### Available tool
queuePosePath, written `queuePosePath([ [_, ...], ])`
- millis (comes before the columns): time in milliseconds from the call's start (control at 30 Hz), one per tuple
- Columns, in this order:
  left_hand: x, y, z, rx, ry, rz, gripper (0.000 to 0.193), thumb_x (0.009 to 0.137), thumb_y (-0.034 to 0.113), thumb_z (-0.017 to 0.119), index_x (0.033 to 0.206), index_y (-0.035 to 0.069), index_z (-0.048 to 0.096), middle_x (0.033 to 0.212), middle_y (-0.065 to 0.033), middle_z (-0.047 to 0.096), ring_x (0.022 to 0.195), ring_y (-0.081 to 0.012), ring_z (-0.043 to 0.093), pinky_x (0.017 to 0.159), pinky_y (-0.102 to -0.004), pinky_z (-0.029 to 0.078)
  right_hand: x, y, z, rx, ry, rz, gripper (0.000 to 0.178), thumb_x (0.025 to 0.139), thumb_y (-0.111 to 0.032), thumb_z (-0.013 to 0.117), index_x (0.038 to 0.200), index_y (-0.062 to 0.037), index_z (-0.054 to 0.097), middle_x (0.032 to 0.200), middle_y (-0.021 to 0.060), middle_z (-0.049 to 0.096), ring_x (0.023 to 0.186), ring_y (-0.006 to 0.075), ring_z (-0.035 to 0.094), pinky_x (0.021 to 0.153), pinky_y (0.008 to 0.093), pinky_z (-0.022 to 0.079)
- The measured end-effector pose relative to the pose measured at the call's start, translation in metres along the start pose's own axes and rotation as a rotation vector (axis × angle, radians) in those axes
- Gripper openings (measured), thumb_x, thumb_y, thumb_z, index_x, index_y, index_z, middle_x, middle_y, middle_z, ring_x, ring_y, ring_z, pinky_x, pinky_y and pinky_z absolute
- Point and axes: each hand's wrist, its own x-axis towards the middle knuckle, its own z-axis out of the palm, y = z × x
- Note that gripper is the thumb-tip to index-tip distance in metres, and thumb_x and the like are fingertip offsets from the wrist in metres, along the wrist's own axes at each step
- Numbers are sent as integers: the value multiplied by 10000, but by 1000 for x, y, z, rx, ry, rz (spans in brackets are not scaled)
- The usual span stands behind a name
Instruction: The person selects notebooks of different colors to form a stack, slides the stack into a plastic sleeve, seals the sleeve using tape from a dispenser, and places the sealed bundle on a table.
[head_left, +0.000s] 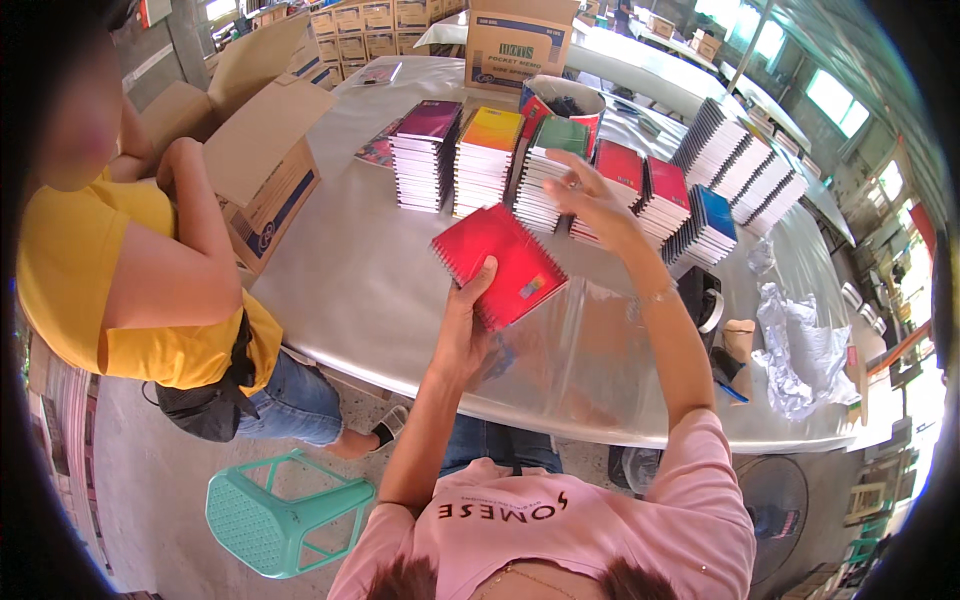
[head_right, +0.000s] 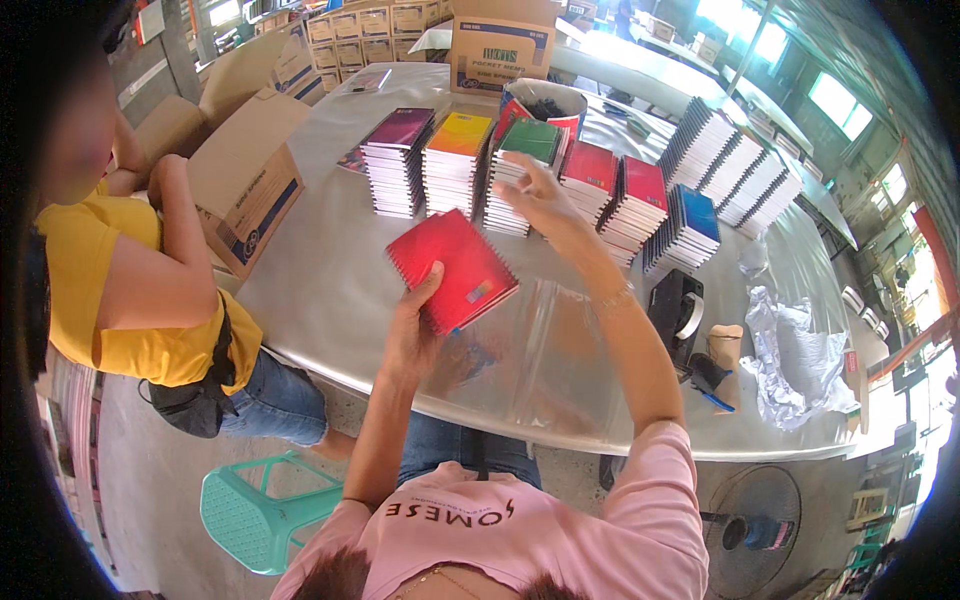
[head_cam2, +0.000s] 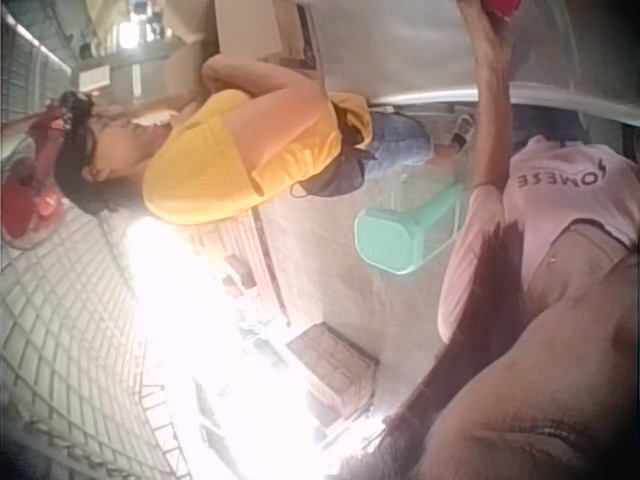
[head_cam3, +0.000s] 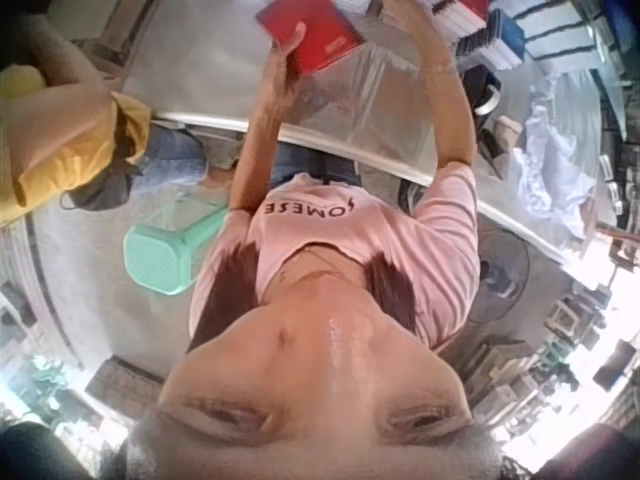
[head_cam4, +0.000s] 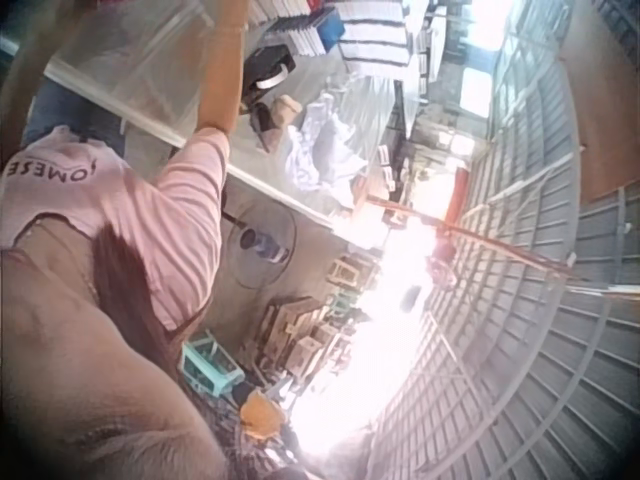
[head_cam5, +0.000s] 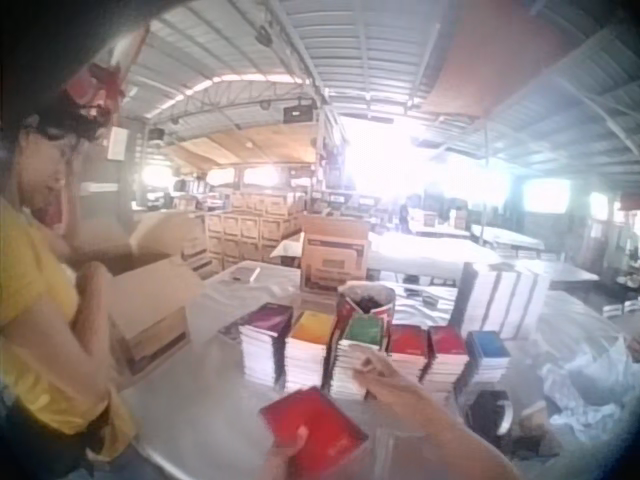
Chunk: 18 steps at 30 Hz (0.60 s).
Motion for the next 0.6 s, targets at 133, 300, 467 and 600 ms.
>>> queuePosePath([
  [133,2,-7,-14,7,52,-68,514,870,301,682,1270,46,485,1192,-88,588,1087,-182,598,940,-342,499,66,57,8,-539,319,-343,662,786,-227,735,1384,-174,457,1304,219,471,1199,410,444,1031,507,333],
  [300,-2,-4,-25,17,84,-81,505,863,264,693,1265,42,483,1172,-80,602,1051,-176,621,886,-323,539,94,58,11,-687,48,-373,571,787,-168,730,1318,-209,524,1343,224,427,1250,410,415,1035,495,357],
  [467,-6,4,-28,18,97,-41,527,859,277,698,1272,39,473,1165,-80,604,1044,-170,624,869,-312,551,95,47,6,-757,-45,-420,436,799,-143,720,1200,-219,566,1206,163,483,1186,357,447,1036,442,357],
  [600,-8,7,-31,15,104,-24,534,856,286,701,1272,39,474,1161,-79,605,1011,-165,638,835,-295,562,94,41,0,-741,-69,-445,315,821,-147,702,1099,-143,552,1127,160,519,1120,329,491,991,432,386],
])
